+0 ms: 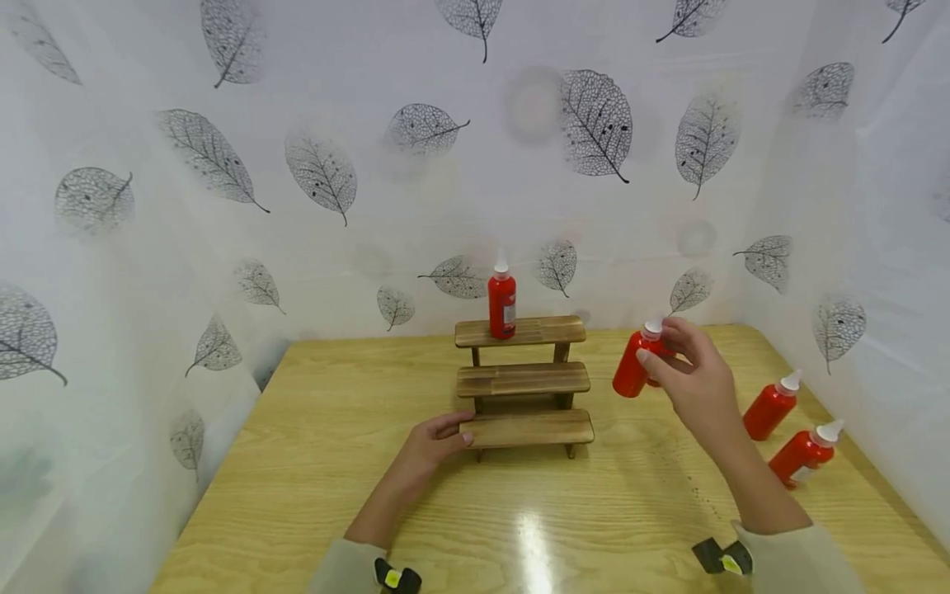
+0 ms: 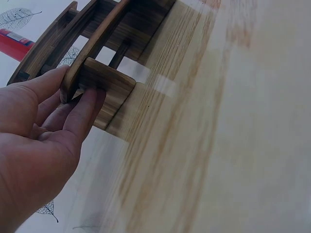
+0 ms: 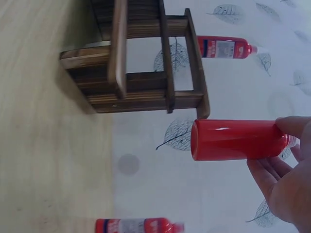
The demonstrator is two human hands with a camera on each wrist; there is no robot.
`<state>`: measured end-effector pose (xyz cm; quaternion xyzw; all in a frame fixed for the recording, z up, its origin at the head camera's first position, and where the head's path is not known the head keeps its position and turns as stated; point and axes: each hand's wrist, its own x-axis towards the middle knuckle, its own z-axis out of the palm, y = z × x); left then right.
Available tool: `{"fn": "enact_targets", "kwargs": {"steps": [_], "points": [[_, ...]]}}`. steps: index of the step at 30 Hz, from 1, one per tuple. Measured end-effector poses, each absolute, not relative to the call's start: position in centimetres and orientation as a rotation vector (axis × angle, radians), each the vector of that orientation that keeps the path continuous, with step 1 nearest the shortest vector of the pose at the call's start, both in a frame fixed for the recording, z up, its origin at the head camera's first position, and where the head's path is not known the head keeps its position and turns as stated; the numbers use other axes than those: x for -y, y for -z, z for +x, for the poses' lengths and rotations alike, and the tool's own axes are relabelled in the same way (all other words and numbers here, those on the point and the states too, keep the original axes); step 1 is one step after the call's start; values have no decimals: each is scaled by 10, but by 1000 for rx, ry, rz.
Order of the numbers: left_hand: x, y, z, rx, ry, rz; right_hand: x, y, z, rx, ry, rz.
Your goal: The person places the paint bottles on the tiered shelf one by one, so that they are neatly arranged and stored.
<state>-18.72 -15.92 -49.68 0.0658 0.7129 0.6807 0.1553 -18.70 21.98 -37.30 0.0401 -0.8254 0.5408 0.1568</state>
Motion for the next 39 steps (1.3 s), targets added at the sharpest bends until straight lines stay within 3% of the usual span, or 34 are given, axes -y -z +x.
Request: {"fn": "enact_targets", "kwargs": {"steps": [15,27,39], "points": [[160,499,-188,-2049,-1949,187,-174,332,-226,2273,-1549,325],[160,500,-189,-2049,-1951,212,-144,333,-265,2262,-1560,402],[160,499,-188,-2045,-1958,221,-127,337,-280,2277,-1529,440]]}}
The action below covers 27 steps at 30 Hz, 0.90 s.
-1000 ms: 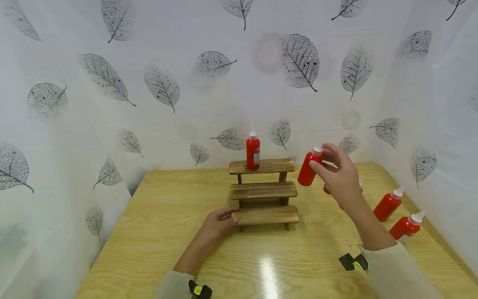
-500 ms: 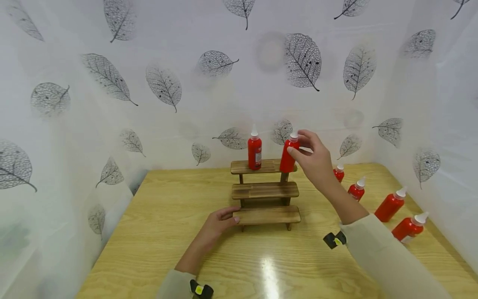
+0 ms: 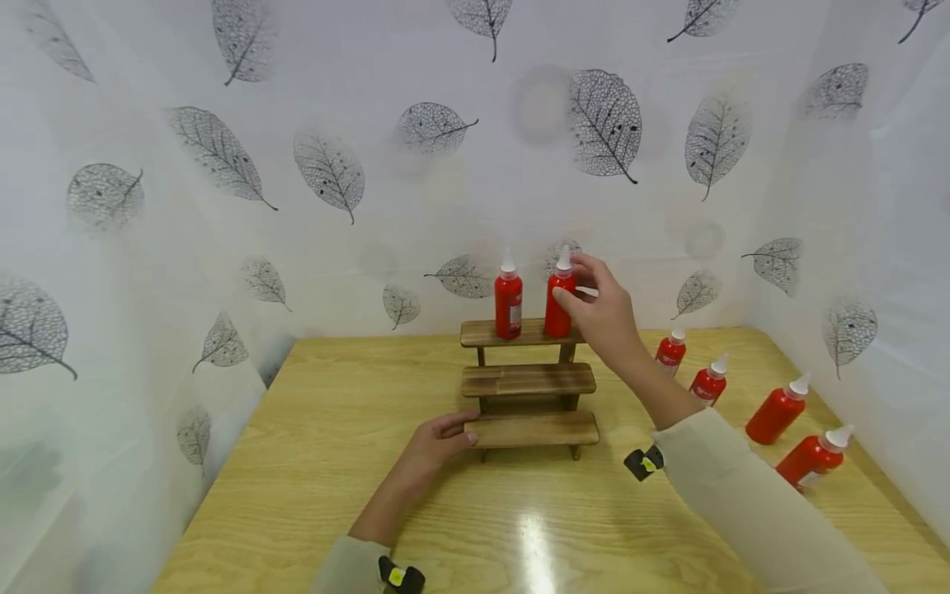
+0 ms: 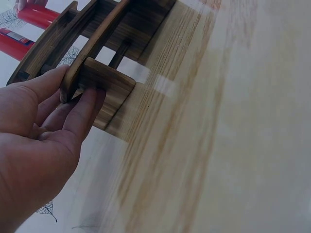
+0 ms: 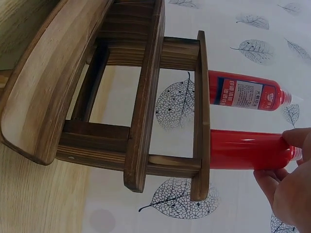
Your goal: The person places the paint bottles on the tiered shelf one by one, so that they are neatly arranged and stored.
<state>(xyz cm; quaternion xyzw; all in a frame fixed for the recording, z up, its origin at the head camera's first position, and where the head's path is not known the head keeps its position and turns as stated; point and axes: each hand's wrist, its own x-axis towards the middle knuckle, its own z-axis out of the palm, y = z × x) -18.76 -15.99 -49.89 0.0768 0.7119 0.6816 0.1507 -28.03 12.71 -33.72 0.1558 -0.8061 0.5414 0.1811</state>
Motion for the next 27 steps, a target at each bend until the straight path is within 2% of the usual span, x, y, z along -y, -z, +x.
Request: {"fn": "enact_targets", "kwargs": {"steps": [15,27], "points": [[158,499,-189,-2048,-1966,176,-131,336,-279,2314,-1574,453],[157,499,-188,-2054,-1955,181,-169,341,-246,2373,-1347,353]]}}
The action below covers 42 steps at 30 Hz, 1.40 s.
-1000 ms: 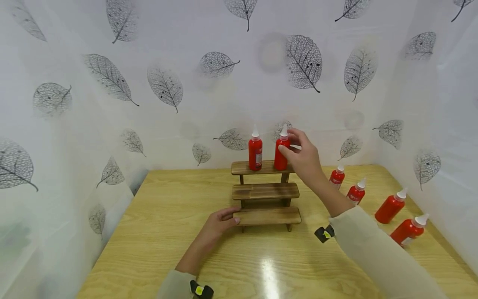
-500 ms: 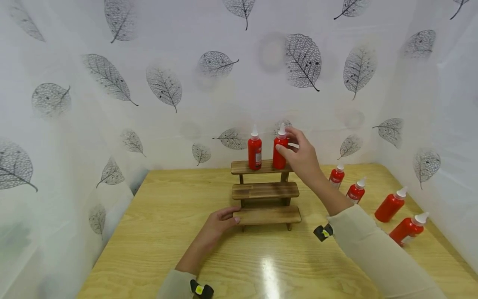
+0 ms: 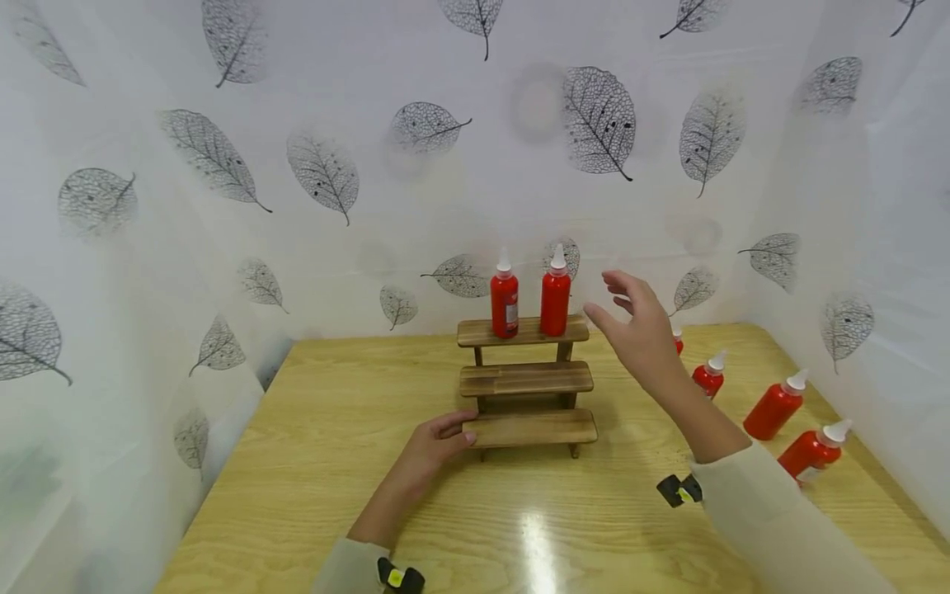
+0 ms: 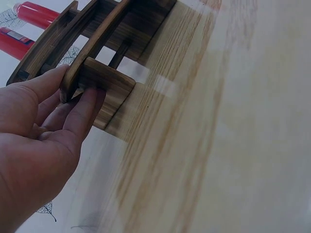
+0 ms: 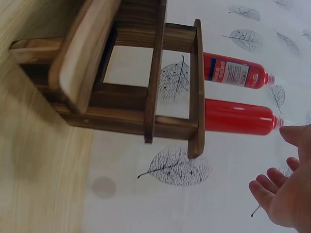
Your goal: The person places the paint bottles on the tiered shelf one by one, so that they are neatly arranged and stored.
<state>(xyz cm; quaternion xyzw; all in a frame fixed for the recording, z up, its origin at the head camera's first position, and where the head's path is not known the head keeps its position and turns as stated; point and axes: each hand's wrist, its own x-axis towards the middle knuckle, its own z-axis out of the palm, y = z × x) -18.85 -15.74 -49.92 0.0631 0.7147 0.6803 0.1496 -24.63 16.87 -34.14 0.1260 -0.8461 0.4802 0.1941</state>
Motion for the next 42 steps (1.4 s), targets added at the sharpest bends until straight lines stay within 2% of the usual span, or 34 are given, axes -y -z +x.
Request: {"fn": "enact_targets", "kwargs": {"steps": [23,42], "points": [[158,500,-187,-2049,-1961,196,-249,407,-183,2414,-1245,-45],[158,500,-189,-2039,-1965,196,-279,442,-183,2359,-1259,-333]]}}
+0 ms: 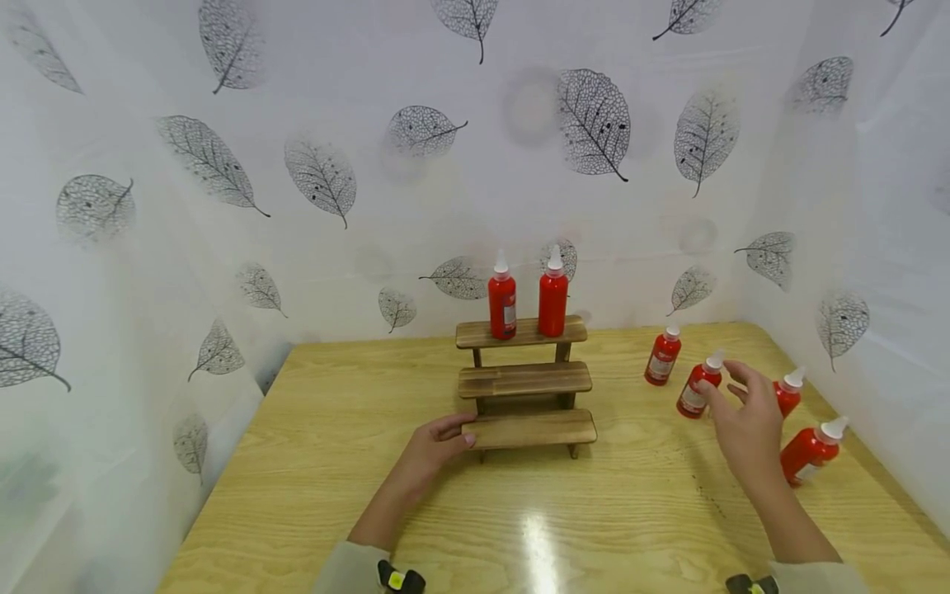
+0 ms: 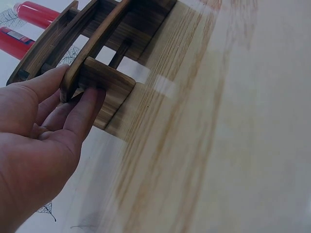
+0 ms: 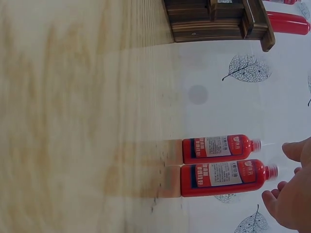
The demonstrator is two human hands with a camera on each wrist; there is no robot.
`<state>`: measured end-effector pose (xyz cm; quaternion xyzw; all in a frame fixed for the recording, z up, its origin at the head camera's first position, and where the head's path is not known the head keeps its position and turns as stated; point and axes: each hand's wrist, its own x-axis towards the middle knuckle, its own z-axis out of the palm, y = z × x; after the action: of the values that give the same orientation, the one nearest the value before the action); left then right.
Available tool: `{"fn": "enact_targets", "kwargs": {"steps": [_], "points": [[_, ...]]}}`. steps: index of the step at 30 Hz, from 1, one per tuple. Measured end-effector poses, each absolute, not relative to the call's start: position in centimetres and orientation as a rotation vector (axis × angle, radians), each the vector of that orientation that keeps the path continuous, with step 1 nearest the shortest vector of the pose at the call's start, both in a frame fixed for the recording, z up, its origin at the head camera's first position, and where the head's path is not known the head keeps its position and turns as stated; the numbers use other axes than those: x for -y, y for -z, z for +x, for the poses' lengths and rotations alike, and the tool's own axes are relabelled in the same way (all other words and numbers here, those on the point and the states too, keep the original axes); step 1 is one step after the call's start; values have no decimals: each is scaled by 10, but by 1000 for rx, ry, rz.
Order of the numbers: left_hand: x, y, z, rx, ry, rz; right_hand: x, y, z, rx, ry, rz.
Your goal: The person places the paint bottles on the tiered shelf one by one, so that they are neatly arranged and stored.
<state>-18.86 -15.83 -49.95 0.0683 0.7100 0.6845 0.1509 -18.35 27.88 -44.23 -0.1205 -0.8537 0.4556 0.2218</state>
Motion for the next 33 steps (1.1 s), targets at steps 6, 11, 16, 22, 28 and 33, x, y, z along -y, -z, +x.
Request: {"fn": "enact_targets", "kwargs": {"steps": [6,11,16,22,28,33], "points": [[158,499,-188,-2038,-1962,178,-285,449,-191,2374,-1341,-399],[158,499,-188,-2025,-1970,172,-289,454,-198,2391,-1398,-395],[158,501,-189,-2026,-1974,188,-291,458,-205,2394,-1444,-407],[158,502,-189,-2023,-1979,199,-291,459,-207,2415,-1467,-421],[158,500,-188,-2025,-1985,202,-290,458,-207,2419,-1418,-430],[158,500,-188,-2020,-1986,201,-288,454,-204,2433,-1381,-387]]}}
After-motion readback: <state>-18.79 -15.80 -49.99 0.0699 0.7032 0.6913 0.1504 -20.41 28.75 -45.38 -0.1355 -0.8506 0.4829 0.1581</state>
